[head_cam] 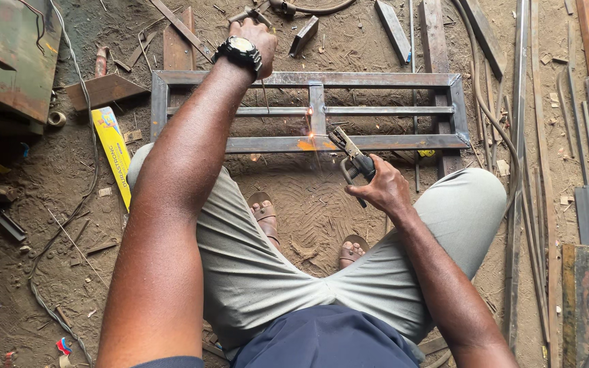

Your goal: The person welds a rectangular metal frame using a handheld welding torch. They hold the frame with one hand and apply the torch to the joints, producing bright sparks. The person repositions the frame and continues welding different sections.

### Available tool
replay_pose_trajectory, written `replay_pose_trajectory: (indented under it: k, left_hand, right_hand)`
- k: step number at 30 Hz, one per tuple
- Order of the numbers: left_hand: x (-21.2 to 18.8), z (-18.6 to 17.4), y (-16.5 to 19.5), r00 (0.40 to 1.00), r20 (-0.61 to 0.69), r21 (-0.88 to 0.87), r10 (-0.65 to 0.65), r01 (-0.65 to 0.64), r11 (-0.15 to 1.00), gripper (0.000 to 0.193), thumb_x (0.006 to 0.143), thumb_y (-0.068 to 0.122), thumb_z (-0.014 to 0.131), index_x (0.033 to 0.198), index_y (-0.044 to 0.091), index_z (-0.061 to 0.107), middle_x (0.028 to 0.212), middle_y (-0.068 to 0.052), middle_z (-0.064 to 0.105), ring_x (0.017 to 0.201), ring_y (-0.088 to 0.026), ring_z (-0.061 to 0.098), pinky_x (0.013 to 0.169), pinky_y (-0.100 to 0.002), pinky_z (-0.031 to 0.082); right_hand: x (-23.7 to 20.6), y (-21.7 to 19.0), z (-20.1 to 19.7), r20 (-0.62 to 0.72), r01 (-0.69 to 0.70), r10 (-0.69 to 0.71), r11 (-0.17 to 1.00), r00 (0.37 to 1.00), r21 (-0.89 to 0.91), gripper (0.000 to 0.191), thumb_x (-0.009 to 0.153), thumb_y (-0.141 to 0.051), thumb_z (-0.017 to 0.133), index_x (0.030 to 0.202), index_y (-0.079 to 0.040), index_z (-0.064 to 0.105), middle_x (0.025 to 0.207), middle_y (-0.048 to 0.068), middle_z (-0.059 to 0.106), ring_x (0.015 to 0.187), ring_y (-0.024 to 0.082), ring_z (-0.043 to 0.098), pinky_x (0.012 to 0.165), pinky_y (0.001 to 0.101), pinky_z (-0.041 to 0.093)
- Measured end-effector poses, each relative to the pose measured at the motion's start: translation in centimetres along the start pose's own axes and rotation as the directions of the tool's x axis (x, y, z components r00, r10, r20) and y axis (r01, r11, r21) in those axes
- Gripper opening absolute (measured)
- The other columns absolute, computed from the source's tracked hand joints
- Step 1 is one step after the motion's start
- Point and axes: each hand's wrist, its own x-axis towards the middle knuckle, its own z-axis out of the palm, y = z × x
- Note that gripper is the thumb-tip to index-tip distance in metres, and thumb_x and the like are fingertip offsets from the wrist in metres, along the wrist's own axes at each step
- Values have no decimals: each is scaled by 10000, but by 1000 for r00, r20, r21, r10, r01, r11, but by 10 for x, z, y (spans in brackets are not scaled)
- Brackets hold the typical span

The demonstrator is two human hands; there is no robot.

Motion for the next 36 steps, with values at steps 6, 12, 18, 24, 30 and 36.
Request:
replay_pose_trajectory:
  k: [6, 12, 18, 24, 30, 36]
  left_hand:
    - [5, 0, -1, 1000, 1, -3, 5, -5, 1000, 459, 865, 164, 766, 1298, 41, 675, 1248, -213, 630, 1157, -352, 574, 989, -566, 477]
    - [4, -1, -2, 1000, 0, 20, 7, -7, 1000, 451, 855, 178, 772, 1276, 38, 689, 1240, -212, 633, 1159, -351, 571, 988, -554, 475]
    - [0, -3, -1, 1000, 10, 14, 2, -3, 1000, 439, 842, 167, 776, 1263, 66, 702, 1261, -204, 618, 1180, -344, 544, 990, -548, 465]
    - [3, -2, 2, 1000, 0, 17, -1, 1, 1000, 438, 823, 166, 788, 1244, 65, 716, 1241, -201, 627, 1166, -342, 551, 970, -538, 474]
    - [6, 0, 2, 999, -44, 9, 12, -12, 1000, 403, 851, 141, 772, 1243, 61, 727, 1218, -201, 649, 1148, -351, 579, 972, -559, 482]
    - [5, -1, 3, 999, -35, 6, 3, -3, 1000, 396, 851, 135, 754, 1236, 51, 716, 1226, -200, 630, 1168, -345, 559, 981, -539, 472]
  right_hand:
    - [-1, -3, -2, 6, -3, 3, 1000, 1000, 5, 914, 674, -469, 882, 1381, 10, 557, 1101, 183, 714, 1011, 301, 721, 869, 460, 612]
    - [1, -6, -5, 6, -17, 17, 1000, 1000, -6, 945, 646, -476, 901, 1380, 4, 551, 1096, 176, 711, 1007, 295, 717, 873, 451, 607]
    - [0, -6, -3, 9, -14, 14, 1000, 1000, -15, 924, 670, -477, 895, 1385, -1, 554, 1099, 175, 711, 1018, 298, 713, 876, 456, 605]
    - [0, -4, -6, -2, -18, 18, 1000, 1000, -15, 925, 658, -470, 894, 1387, -11, 557, 1102, 170, 710, 1019, 294, 711, 881, 450, 602]
    - [2, -3, -7, 14, -35, 35, 999, 999, -15, 926, 667, -489, 887, 1382, -5, 551, 1073, 172, 704, 994, 297, 716, 845, 457, 615]
    - [3, -1, -6, 10, -27, 28, 1000, 1000, -4, 913, 668, -482, 884, 1372, 0, 561, 1060, 177, 707, 978, 302, 721, 827, 465, 619]
